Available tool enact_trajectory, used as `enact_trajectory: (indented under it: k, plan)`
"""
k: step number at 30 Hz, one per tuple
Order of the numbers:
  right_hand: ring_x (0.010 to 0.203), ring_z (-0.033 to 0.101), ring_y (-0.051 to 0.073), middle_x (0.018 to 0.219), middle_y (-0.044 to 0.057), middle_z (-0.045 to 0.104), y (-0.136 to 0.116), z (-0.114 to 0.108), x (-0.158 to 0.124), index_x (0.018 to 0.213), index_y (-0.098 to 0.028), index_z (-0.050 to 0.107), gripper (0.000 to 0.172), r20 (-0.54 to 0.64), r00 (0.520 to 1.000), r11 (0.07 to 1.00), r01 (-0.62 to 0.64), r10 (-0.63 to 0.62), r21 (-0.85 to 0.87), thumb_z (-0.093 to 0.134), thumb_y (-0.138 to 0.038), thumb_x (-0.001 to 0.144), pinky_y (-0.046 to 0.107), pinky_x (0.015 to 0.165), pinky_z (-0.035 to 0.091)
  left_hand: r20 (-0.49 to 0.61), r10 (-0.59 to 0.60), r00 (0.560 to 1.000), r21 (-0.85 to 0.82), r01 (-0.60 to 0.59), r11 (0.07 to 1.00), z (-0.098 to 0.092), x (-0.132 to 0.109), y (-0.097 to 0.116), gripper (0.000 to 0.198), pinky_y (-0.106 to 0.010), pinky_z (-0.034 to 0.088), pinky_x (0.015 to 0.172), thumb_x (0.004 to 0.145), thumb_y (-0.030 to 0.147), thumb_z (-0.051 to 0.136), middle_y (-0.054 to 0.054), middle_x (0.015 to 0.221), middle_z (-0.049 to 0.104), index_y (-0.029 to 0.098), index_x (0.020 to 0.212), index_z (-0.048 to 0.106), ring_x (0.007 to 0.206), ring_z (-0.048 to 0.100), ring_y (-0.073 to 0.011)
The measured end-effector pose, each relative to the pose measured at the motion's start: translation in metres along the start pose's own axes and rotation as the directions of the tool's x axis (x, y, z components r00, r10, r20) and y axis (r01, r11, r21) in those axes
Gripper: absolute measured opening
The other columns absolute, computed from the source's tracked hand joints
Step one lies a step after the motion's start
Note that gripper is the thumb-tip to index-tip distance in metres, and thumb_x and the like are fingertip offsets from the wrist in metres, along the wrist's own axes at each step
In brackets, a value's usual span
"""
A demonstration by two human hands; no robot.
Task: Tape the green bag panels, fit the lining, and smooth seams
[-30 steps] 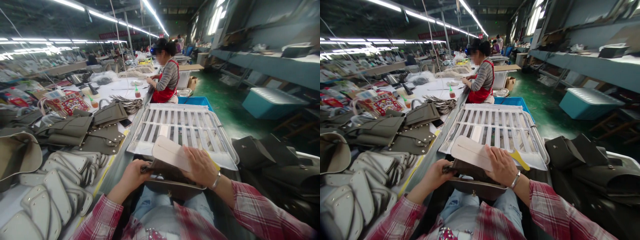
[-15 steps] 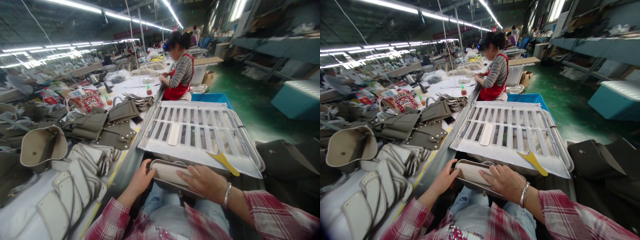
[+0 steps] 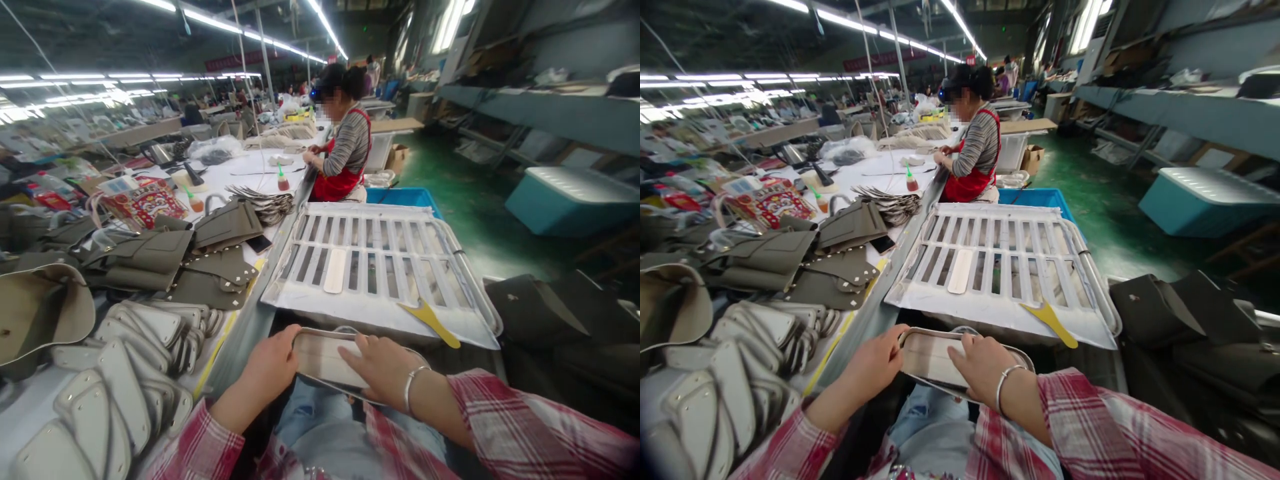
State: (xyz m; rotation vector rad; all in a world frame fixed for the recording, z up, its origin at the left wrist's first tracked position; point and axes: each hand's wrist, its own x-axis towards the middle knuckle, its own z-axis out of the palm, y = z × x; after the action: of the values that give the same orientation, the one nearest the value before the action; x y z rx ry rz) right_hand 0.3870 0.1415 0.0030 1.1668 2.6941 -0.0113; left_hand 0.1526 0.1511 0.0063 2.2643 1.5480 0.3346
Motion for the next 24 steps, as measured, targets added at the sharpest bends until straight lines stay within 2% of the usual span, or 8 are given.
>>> enact_trajectory:
  k: [2,4,7,9,13,17,20,24]
  plan:
    - [0.081,0.060,0.030,0.102,0.016,0.057,0.000,0.002,0.001,0.125,-0.023,0.049,0.071,-0.007,1.000,0.999,-0.025,0.026,0.024,0.075,-0.044,0.062,0.040,0.062,0.050,0.024,0.215,0.976,0.033,-0.216,0.976,0.002,0.015,0.017,0.023,-0.031,0.044,0.079,0.083,0.016,0.042,-0.007,0.093,0.060,0.018,0.103,0.054,0.088,0.058,-0.0202]
    - [0.082,0.060,0.030,0.100,0.015,0.057,0.005,0.002,0.001,0.115,-0.022,0.057,0.058,0.020,0.999,0.997,-0.037,0.035,0.069,0.072,-0.045,0.063,0.041,0.064,0.050,0.203,0.400,0.894,0.016,-0.412,0.911,0.011,0.033,0.032,0.015,-0.029,0.045,0.076,0.084,0.017,0.042,-0.006,0.091,0.061,0.018,0.089,0.056,0.085,0.058,-0.0191]
    - [0.087,0.061,0.031,0.105,0.016,0.058,0.024,-0.004,-0.007,0.115,-0.020,0.057,0.062,0.112,0.994,0.965,-0.042,0.013,0.258,0.067,-0.054,0.064,0.043,0.070,0.050,0.447,0.497,0.744,-0.006,-0.553,0.833,0.029,0.058,0.041,0.012,-0.027,0.046,0.068,0.082,0.020,0.047,-0.006,0.084,0.062,0.017,0.081,0.058,0.077,0.060,-0.0195]
    - [0.090,0.061,0.031,0.107,0.017,0.060,0.043,-0.010,-0.021,0.132,-0.018,0.042,0.076,0.163,0.983,0.895,-0.145,0.083,0.421,0.061,-0.057,0.070,0.043,0.076,0.049,0.491,0.507,0.709,-0.007,-0.578,0.816,0.036,0.069,0.038,0.011,-0.028,0.047,0.067,0.082,0.022,0.049,-0.007,0.085,0.063,0.017,0.080,0.059,0.078,0.061,-0.0208]
    - [0.081,0.065,0.023,0.087,0.013,0.066,0.072,-0.011,-0.059,0.141,-0.009,0.024,0.060,0.422,0.853,0.514,-0.522,0.307,0.681,0.042,-0.028,0.087,0.036,0.071,0.052,0.495,0.581,0.646,-0.026,-0.657,0.753,0.035,0.075,0.033,0.023,-0.028,0.047,0.067,0.083,0.019,0.047,-0.006,0.088,0.063,0.019,0.103,0.058,0.077,0.062,-0.0205]
    - [0.053,0.063,0.015,0.107,0.019,0.058,0.065,0.002,-0.073,0.144,-0.016,0.010,0.063,0.595,0.766,0.041,-0.621,0.243,0.783,0.036,-0.019,0.087,0.023,0.039,0.046,0.461,0.771,0.440,-0.130,-0.826,0.549,0.029,0.076,0.050,0.054,-0.028,0.048,0.074,0.084,0.015,0.046,-0.009,0.121,0.053,0.028,0.135,0.035,0.092,0.061,-0.0206]
    - [0.048,0.062,0.014,0.112,0.022,0.054,0.054,0.007,-0.069,0.144,-0.017,0.009,0.063,0.621,0.729,-0.032,-0.641,0.287,0.767,0.034,-0.018,0.087,0.019,0.032,0.042,0.451,0.839,0.304,-0.259,-0.855,0.449,0.036,0.082,0.066,0.060,-0.028,0.047,0.083,0.083,0.019,0.048,-0.009,0.142,0.036,0.027,0.139,0.030,0.103,0.058,-0.0214]
    - [0.039,0.058,0.014,0.081,0.010,0.063,0.054,0.007,-0.078,0.145,-0.017,0.002,0.063,0.675,0.691,-0.144,-0.663,0.260,0.734,0.032,-0.020,0.089,0.018,0.028,0.040,0.481,0.832,0.275,-0.314,-0.833,0.456,0.050,0.090,0.073,0.062,-0.028,0.047,0.086,0.083,0.024,0.047,-0.008,0.145,0.032,0.022,0.141,0.026,0.103,0.060,-0.0218]
